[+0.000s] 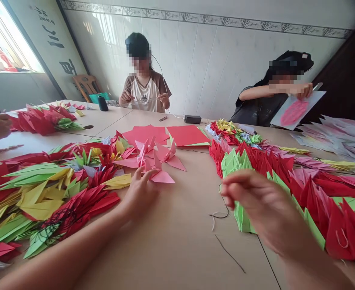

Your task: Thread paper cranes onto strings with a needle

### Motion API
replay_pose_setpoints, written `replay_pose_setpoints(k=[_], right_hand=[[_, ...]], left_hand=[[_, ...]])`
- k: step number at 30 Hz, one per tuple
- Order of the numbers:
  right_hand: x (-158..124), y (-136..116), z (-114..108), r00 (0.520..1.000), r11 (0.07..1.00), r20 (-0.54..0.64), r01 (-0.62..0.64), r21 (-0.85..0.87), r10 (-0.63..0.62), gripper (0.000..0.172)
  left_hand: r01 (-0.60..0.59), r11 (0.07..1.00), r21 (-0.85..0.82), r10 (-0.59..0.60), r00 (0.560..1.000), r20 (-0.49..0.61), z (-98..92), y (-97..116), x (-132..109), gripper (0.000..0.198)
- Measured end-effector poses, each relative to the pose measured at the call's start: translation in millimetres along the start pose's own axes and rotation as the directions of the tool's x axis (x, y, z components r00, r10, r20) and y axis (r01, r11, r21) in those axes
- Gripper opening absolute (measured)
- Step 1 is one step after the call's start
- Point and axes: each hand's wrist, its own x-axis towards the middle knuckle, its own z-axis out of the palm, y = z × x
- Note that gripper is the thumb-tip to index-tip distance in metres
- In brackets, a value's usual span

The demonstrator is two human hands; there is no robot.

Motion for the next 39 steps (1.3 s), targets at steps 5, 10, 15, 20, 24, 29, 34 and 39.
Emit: replay_pose_setpoints(k=[5,10,15,20,24,29,34,39], right_hand=[[8.2,36.1,31.8,0.968,0.978,0.146,-0.208,0.017,0.203,0.034],[0.0,59.6,33.1,0.950,0.941,0.054,-0.313,0.128,0.309,0.050],[2.0,63.8,46.7,0.930,0.893,0.207,-0.353,0.280,0.303,0.050],[-0.2,72.3,61.4,0.938,0.877,0.191,-0.339,0.341,0.288,0.041],[-5.2,81.6,59.2,0.960,0.899,0.064,-0.277,0.339,0.271,0.033],[-7.3,83.7,54.3,0.967,0.933,0.014,-0.250,0.260,0.256,0.029],[-6.9,80.6,53.7,0.947,0.921,0.151,-0.314,0.231,0.285,0.029],[-7.8,83.2,53.0,0.928,0.877,0.157,-0.371,0.305,0.338,0.034]], left_hand=[[-0.060,0.998,-0.013,0.061,0.997,0.050,-5.5,17.6,3.7,0.030],[-0.146,0.977,-0.153,0.174,0.966,0.190,-13.3,47.7,-29.1,0.027],[-0.262,0.922,-0.286,0.340,0.900,0.272,-16.7,63.1,-51.3,0.017],[-0.287,0.889,-0.357,0.390,0.884,0.260,-4.8,56.1,-54.4,0.013],[0.114,0.846,-0.520,0.091,0.932,0.352,9.6,49.3,-54.2,0.038],[0.555,0.653,-0.516,-0.037,0.703,0.710,12.7,52.2,-47.2,0.036],[0.633,0.511,-0.581,-0.034,0.690,0.723,9.1,44.3,-46.3,0.042],[0.520,0.468,-0.715,0.057,0.789,0.611,8.9,36.3,-49.5,0.020]])
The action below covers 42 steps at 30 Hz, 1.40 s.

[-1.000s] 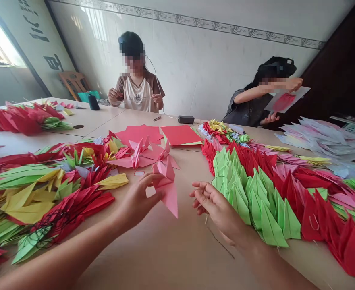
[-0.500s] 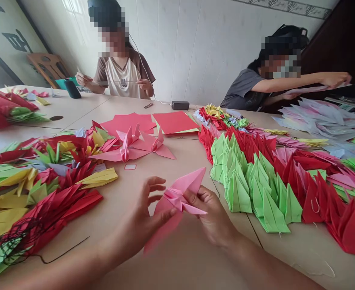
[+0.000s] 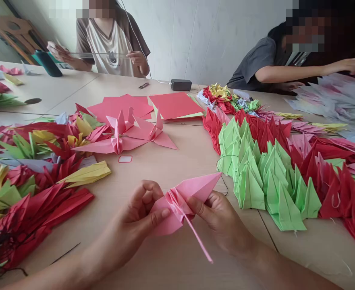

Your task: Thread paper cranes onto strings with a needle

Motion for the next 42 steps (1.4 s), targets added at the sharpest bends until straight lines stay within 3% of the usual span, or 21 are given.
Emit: replay_pose_setpoints(k=[3,6,11,17,21,30,35,38,42], right_hand=[[-0.2,1.2,-0.3,0.999,0.999,0.025,-0.037,0.032,0.036,0.035],[-0.7,1.0,-0.5,0.998,0.999,0.038,-0.047,0.010,0.046,0.038],[-4.2,0.6,1.2,0.999,0.995,0.021,-0.037,-0.092,0.040,0.042],[-5.5,-1.1,5.8,0.990,0.994,0.126,-0.073,0.086,0.062,0.024],[-4.6,-1.2,5.9,0.990,0.986,0.122,-0.090,0.138,0.073,0.023],[-3.0,0.9,2.5,0.994,0.995,0.086,-0.071,0.065,0.065,0.019],[-3.9,-5.6,2.5,0.982,0.998,0.177,-0.068,-0.017,0.070,0.018],[-4.6,-10.8,4.0,0.972,0.995,0.229,-0.026,-0.095,0.047,0.019],[-5.1,-12.9,5.7,0.984,0.984,0.173,0.001,-0.179,0.030,0.023]], left_hand=[[-0.027,0.993,0.118,0.025,0.999,0.023,2.1,2.3,-1.1,0.008],[0.003,0.975,0.221,-0.010,0.999,0.033,4.9,6.7,-2.7,0.013],[0.051,0.966,0.254,-0.068,0.996,0.059,6.3,8.3,-5.4,0.018],[0.099,0.962,0.254,-0.100,0.995,-0.011,3.3,5.4,-5.1,0.023],[0.128,0.959,0.253,-0.129,0.992,-0.013,1.4,6.7,-4.6,0.024],[0.075,0.957,0.280,-0.079,0.997,0.001,1.2,9.8,-4.2,0.020],[0.068,0.917,0.392,-0.079,0.997,0.011,1.0,11.7,-5.6,0.021],[0.032,0.876,0.481,-0.067,0.996,0.056,0.8,10.8,-7.4,0.025],[-0.006,0.899,0.438,-0.053,0.991,0.123,-0.4,8.0,-8.3,0.019]])
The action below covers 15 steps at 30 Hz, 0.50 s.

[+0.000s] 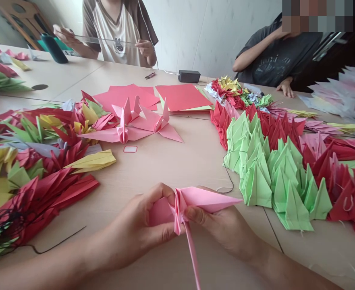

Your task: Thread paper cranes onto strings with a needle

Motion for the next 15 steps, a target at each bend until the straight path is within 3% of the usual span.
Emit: replay_pose_setpoints(k=[5,8,15], right_hand=[[-1.1,-1.2,0.7,0.995,0.979,0.102,-0.040,0.201,0.020,0.020],[-1.8,-1.6,0.1,0.992,0.970,0.121,-0.055,0.239,0.027,0.018],[-1.5,5.3,-2.6,0.995,0.962,0.065,-0.089,0.259,0.074,0.024]], left_hand=[[0.074,0.984,-0.165,-0.074,0.997,0.007,0.0,0.3,2.1,0.010],[0.100,0.967,-0.235,-0.098,0.995,0.020,0.0,3.7,2.7,0.012],[0.169,0.914,-0.368,-0.146,0.985,0.089,-0.4,6.7,1.7,0.013]])
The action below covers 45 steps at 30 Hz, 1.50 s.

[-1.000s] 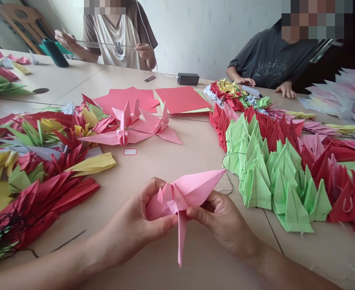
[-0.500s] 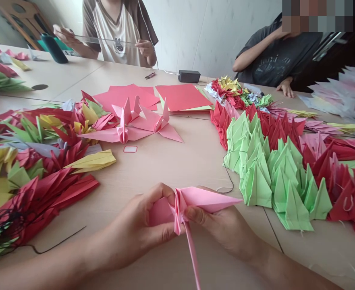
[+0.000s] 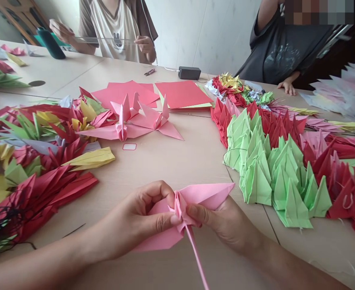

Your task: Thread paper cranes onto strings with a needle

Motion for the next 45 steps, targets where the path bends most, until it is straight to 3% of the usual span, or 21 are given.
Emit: replay_pose_setpoints(k=[6,15,21,30,35,38,41,45], right_hand=[[0.9,4.3,-2.0,1.000,1.000,-0.009,-0.006,-0.002,0.006,0.032],[-0.3,3.3,-0.9,0.999,0.997,-0.017,-0.050,0.061,0.052,0.032],[0.8,-0.5,-3.7,0.985,0.973,0.020,-0.172,0.155,0.171,0.030],[1.2,-2.1,-3.6,0.987,0.953,-0.033,-0.141,0.267,0.155,0.030],[2.2,0.1,-4.9,0.983,0.947,-0.118,-0.095,0.307,0.137,0.031],[5.8,2.1,-12.0,0.963,0.965,-0.258,-0.004,0.262,0.073,0.034],[11.6,-3.2,-22.6,0.907,0.977,-0.418,0.135,0.166,-0.055,0.035],[10.7,-25.7,-34.6,0.815,0.961,-0.544,0.270,0.054,-0.198,0.037]], left_hand=[[0.116,0.983,-0.142,-0.115,0.993,0.017,-2.0,-2.2,-1.0,0.019],[0.118,0.959,-0.257,-0.095,0.991,0.099,-3.7,1.8,1.6,0.015],[0.120,0.936,-0.330,-0.095,0.991,0.093,-4.4,-1.2,1.6,0.014],[0.064,0.928,-0.366,-0.040,0.997,0.072,-5.4,-2.7,4.2,0.017],[0.014,0.939,-0.343,-0.016,1.000,-0.002,-7.4,-3.2,5.7,0.022],[-0.058,0.940,-0.337,0.020,0.993,-0.114,-10.1,-1.4,8.7,0.026],[-0.137,0.946,-0.294,0.062,0.966,-0.253,-14.9,2.2,12.5,0.032],[-0.191,0.970,-0.148,0.112,0.899,-0.423,-17.8,7.8,17.2,0.038]])
